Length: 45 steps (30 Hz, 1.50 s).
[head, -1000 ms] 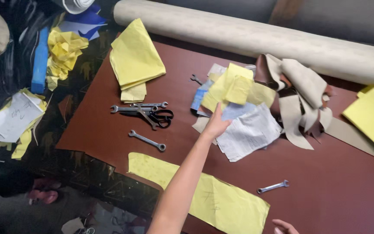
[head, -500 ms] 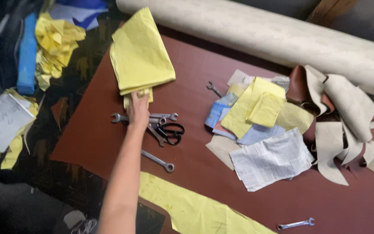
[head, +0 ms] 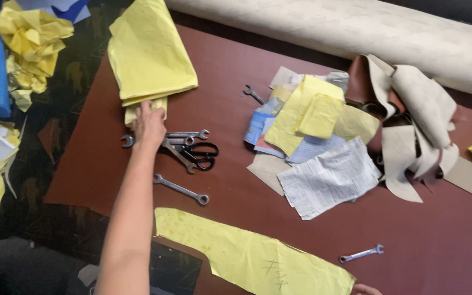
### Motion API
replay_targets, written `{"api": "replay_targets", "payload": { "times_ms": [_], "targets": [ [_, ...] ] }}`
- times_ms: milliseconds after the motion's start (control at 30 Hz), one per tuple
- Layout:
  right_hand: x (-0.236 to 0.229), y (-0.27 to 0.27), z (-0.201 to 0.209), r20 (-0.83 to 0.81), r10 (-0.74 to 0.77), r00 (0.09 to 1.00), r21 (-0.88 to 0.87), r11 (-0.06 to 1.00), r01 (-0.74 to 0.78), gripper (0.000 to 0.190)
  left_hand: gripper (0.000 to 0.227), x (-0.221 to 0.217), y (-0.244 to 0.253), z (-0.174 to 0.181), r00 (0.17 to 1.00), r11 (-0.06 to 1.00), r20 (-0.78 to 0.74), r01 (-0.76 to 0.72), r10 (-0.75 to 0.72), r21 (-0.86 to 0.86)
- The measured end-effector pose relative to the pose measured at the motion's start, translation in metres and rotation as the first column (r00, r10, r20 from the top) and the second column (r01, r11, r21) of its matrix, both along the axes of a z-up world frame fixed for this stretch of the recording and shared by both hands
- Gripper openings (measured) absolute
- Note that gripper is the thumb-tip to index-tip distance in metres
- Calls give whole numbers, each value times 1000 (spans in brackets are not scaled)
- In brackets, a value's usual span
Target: The person repeatedly picks up, unfolds, and places yellow paper templates and brown leather strips on a workbench. They align the templates, smooth them with their hands, and occasionally move wrenches and scissors aside to clear space. The task involves organizing and inspecting the materials without cutting or assembling them.
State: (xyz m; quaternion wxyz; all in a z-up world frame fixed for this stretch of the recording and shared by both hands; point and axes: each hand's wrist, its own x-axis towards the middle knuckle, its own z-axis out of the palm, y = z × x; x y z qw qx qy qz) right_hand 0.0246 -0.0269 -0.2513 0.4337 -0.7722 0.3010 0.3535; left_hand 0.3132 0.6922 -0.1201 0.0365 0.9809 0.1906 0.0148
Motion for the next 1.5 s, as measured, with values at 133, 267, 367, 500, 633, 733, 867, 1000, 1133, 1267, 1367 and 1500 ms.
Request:
{"api": "replay_targets", "payload": {
  "times_ms": [133, 267, 367, 500, 633, 733, 867, 1000, 1133, 1267, 1367, 1500],
  "targets": [
    [-7, -8, -5, 105, -33, 994, 24, 999, 31, 34, 9, -3, -34, 74, 996, 999, 79, -26, 28, -31],
    [-27, -20, -1, 259, -77, 963, 118, 992, 48, 34, 2, -16, -89, 181, 946, 888, 313, 219, -91, -404],
    [-23, -11, 24, 321, -68, 945, 239, 971, -11, 36, 6, -30, -140, 223, 919, 199, 389, 372, 57, -907],
    [8, 28, 130, 125, 22, 992, 254, 966, -54, 51, 9, -73, -242, 219, 966, -335, 260, 246, 5, -909],
    [37, 62, 246, 374, -66, 925, 464, 877, -125, 81, 13, -141, -356, 175, 989, -759, 129, 30, -72, -651],
    [45, 67, 273, 414, -43, 909, 477, 861, -176, 89, 11, -191, -416, 149, 992, -871, -14, -115, -124, -477],
    [23, 68, 258, 593, -60, 803, 471, 834, -286, 38, 11, -229, -445, 137, 977, -821, -173, -197, -122, -536],
    [9, 47, 240, 620, -55, 782, 428, 860, -279, 18, 9, -247, -455, 140, 980, -664, -145, -197, -134, -721],
    [0, 12, 234, 603, -40, 797, 459, 835, -305, 14, 10, -267, -473, 134, 979, -525, -118, -188, -164, -830],
    [3, -48, 235, 604, 33, 796, 386, 862, -328, 18, 11, -267, -514, 129, 937, -339, -159, -266, -312, -902],
    [17, -119, 230, 630, 62, 774, 371, 852, -369, 20, 29, -252, -546, 133, 792, -85, -261, -365, -552, -927],
    [27, -224, 214, 445, 88, 891, 438, 847, -302, 21, 48, -234, -580, 126, 654, 163, -275, -227, -704, -960]
  ]
}}
